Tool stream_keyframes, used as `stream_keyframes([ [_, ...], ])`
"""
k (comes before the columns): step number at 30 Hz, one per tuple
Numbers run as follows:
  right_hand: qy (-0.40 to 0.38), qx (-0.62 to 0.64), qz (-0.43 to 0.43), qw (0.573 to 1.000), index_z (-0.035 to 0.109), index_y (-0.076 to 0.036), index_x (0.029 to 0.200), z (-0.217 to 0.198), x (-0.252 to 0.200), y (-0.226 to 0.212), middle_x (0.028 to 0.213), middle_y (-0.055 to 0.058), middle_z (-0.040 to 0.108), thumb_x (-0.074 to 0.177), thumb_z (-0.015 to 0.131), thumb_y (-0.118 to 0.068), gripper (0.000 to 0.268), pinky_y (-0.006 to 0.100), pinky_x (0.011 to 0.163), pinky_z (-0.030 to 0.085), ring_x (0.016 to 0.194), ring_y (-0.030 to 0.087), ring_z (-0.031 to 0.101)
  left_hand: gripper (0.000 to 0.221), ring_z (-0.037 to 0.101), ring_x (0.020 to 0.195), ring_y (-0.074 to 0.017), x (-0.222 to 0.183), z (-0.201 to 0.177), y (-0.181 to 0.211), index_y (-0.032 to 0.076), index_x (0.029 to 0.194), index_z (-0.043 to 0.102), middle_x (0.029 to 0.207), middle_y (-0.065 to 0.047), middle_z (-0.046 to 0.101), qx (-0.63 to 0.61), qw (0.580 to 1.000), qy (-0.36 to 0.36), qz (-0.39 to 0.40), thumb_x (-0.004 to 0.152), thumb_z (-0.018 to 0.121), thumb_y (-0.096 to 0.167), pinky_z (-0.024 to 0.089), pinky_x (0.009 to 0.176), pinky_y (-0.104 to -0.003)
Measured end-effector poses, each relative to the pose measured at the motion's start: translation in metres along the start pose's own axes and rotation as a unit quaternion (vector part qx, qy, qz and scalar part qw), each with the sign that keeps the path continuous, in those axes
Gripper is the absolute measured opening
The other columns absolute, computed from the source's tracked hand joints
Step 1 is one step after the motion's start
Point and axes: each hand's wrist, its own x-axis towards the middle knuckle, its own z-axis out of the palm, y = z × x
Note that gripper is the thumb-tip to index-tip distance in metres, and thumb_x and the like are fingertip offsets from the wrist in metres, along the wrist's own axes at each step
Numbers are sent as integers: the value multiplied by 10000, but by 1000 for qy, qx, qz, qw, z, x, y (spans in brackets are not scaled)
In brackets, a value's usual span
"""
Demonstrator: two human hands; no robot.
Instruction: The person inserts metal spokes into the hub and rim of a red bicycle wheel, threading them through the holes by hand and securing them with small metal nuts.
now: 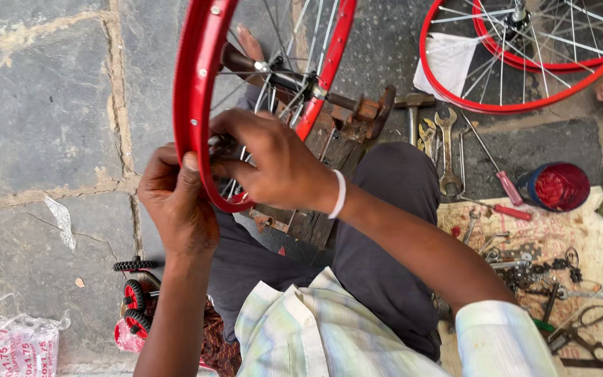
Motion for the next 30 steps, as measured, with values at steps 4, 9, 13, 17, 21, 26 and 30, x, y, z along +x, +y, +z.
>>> stream_keyframes([
  [4,87,-203,-110,969,647,-13,1085,5,-8,1,950,123,719,823,730,-36,277,540,1116,466,966,259,718,271,630,851,-108,-2,0,2,-14,1150,629,1025,-77,674,31,999,14,3,1045,787,177,526,825,-253],
  [9,77,-70,4,995,685,-59,996,1,-31,11,947,101,743,871,780,-106,164,466,988,489,893,254,721,312,647,729,-132,-2,-5,10,-5,1153,626,900,-120,688,11,1000,-11,19,1066,746,270,525,679,-237],
  [13,211,-5,-43,977,610,-24,1206,4,-28,14,1196,145,677,968,793,-158,329,366,1024,543,1152,304,684,299,583,687,-89,4,7,7,-5,1082,589,862,-95,646,98,994,5,42,1141,744,244,470,611,-217],
  [17,191,-19,-66,979,605,-61,1334,8,-21,18,1259,104,664,993,793,-144,399,362,1095,536,1241,283,653,314,594,714,-83,-1,11,9,-5,1143,597,971,-77,678,115,992,35,35,1074,745,262,476,601,-220],
  [21,80,62,-94,990,603,-55,1339,-8,-2,31,1237,105,659,901,793,-92,478,379,1069,542,1216,272,642,342,589,723,-74,5,14,9,-27,1202,617,868,-50,636,94,995,11,32,1094,746,270,475,645,-206],
  [26,38,0,-128,991,599,-39,1335,-6,-2,34,1218,98,678,883,822,-82,506,375,985,569,1127,277,667,331,611,753,-88,1,8,7,-45,1173,624,907,-62,658,90,996,14,20,1103,746,255,492,678,-214],
  [30,67,-49,-157,984,592,-25,1275,4,4,36,1126,95,703,927,826,-110,428,354,876,593,1004,243,714,376,602,801,-66,3,5,7,-52,1273,646,1059,-80,705,93,995,6,24,1077,743,255,477,692,-194],
])
